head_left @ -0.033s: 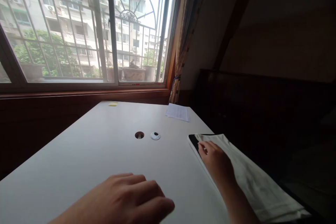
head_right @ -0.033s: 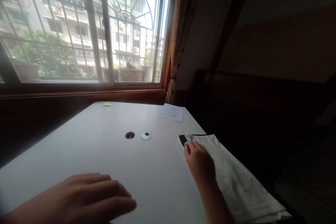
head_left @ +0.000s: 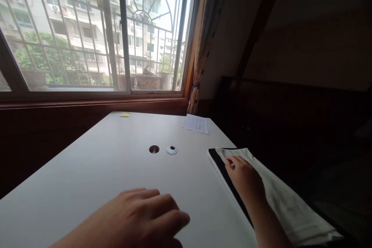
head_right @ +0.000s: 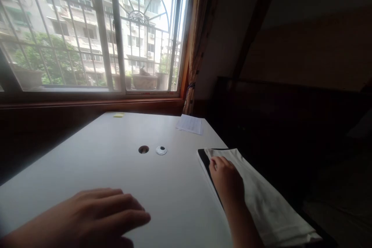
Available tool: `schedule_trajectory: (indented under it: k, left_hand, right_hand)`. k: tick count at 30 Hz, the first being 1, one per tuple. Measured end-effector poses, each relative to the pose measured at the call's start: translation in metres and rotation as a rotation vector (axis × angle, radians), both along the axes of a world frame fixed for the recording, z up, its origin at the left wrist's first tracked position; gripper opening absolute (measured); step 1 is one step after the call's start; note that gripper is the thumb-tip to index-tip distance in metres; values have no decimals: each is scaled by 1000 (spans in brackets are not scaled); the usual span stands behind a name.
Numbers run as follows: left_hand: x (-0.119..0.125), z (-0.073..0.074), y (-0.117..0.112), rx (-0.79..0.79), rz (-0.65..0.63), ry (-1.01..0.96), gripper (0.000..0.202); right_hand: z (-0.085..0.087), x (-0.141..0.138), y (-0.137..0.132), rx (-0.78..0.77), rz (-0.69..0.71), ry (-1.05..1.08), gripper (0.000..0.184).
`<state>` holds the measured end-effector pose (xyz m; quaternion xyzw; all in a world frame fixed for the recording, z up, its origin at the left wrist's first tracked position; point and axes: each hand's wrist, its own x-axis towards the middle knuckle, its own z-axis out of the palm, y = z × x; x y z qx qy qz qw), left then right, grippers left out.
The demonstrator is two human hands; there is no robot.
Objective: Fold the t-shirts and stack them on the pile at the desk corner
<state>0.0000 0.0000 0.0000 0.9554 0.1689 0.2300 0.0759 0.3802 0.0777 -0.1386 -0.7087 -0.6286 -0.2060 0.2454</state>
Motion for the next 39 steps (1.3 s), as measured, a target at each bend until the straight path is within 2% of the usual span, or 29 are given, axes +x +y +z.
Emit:
schedule_trajectory:
  k: [3,5,7,10,13,17,19,21,25,27,30,31,33,35,37,39]
  left_hand:
    - [3,-8,9,-34,134,23,20]
    - [3,-15,16,-64,221,54,21]
    - [3,-22,26,-93,302,100,23]
    - [3,-29,42,-167,386,176,25]
    - [4,-33,58,-226,415,222,25]
    - [5,-38,71,-245,379,204,25]
    - [7,-42,75,-263,355,199,25]
    - [12,-47,79,-281,346,201,24]
    - [27,-64,89,-293,349,236,31]
    - [39,-77,96,-294,349,239,50]
    - [58,-100,106,-340,284,182,82]
    - [65,-109,109,-370,245,153,81]
    - [78,-123,114,-439,172,118,56]
    - [86,-133,117,-575,117,131,19]
    - [84,-133,120,-759,53,143,16]
    - [72,-124,123,-896,-11,107,18]
  right_hand:
    - [-13,52,-3,-173,-219,3,21]
    - [-23,75,-5,-294,-277,40,21]
    - [-30,84,-6,-340,-294,72,20]
    - [-31,83,-6,-355,-318,102,18]
    - [-22,76,-8,-354,-353,117,19]
    - [-7,59,-12,-202,-351,71,19]
    - [-1,43,-11,-95,-292,72,16]
    - [2,19,-9,24,-166,119,14]
    - [4,-42,-5,205,236,358,12]
    - [4,-73,-9,205,467,531,10]
    - [6,-110,-20,76,765,778,7]
    - [7,-118,-25,16,852,858,7]
    - [7,-128,-32,-98,984,1021,5]
    - [6,-130,-36,-169,1007,1187,5]
    - [5,-125,-36,-181,949,1294,9]
    - [3,-117,-32,-116,851,1316,14]
